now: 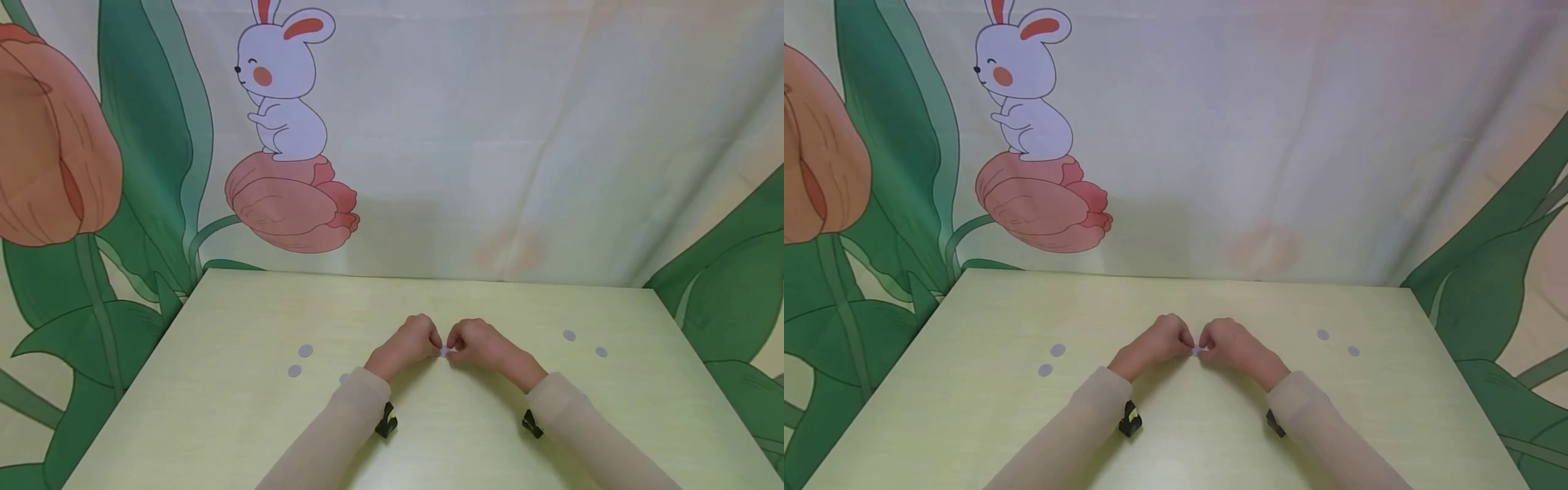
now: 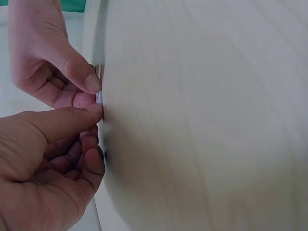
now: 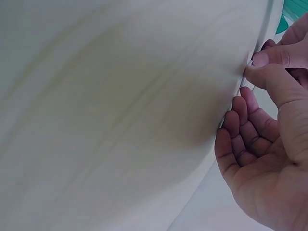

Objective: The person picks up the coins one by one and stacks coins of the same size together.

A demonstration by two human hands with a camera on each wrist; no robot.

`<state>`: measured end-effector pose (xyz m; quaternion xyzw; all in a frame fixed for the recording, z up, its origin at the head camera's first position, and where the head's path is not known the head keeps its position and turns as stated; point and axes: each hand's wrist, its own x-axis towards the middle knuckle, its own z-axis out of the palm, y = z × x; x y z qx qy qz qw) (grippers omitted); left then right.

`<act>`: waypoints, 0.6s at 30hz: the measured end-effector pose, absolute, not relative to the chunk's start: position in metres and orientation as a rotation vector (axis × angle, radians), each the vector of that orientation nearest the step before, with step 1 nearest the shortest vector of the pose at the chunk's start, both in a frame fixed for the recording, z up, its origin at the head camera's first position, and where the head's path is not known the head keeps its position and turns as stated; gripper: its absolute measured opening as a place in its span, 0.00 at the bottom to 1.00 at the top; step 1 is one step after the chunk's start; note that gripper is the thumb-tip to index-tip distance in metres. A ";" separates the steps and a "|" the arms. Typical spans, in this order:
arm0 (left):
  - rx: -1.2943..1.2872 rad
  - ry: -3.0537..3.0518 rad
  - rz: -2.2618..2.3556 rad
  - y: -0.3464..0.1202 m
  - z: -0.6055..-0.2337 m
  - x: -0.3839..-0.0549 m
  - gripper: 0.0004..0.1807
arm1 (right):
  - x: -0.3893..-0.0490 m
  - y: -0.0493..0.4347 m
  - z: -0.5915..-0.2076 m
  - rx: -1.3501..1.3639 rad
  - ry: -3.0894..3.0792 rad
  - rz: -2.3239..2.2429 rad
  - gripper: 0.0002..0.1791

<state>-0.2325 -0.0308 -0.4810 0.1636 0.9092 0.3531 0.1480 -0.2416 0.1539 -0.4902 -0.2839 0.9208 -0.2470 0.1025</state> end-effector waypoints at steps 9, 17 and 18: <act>0.457 2.655 1.025 -0.030 -0.484 -0.230 0.04 | -0.238 0.151 -0.489 -0.789 2.736 -0.724 0.07; 0.418 2.677 1.053 -0.029 -0.486 -0.224 0.02 | -0.236 0.148 -0.486 -0.743 2.756 -0.697 0.06; 0.411 2.678 1.067 -0.030 -0.486 -0.224 0.02 | -0.235 0.148 -0.486 -0.742 2.758 -0.697 0.06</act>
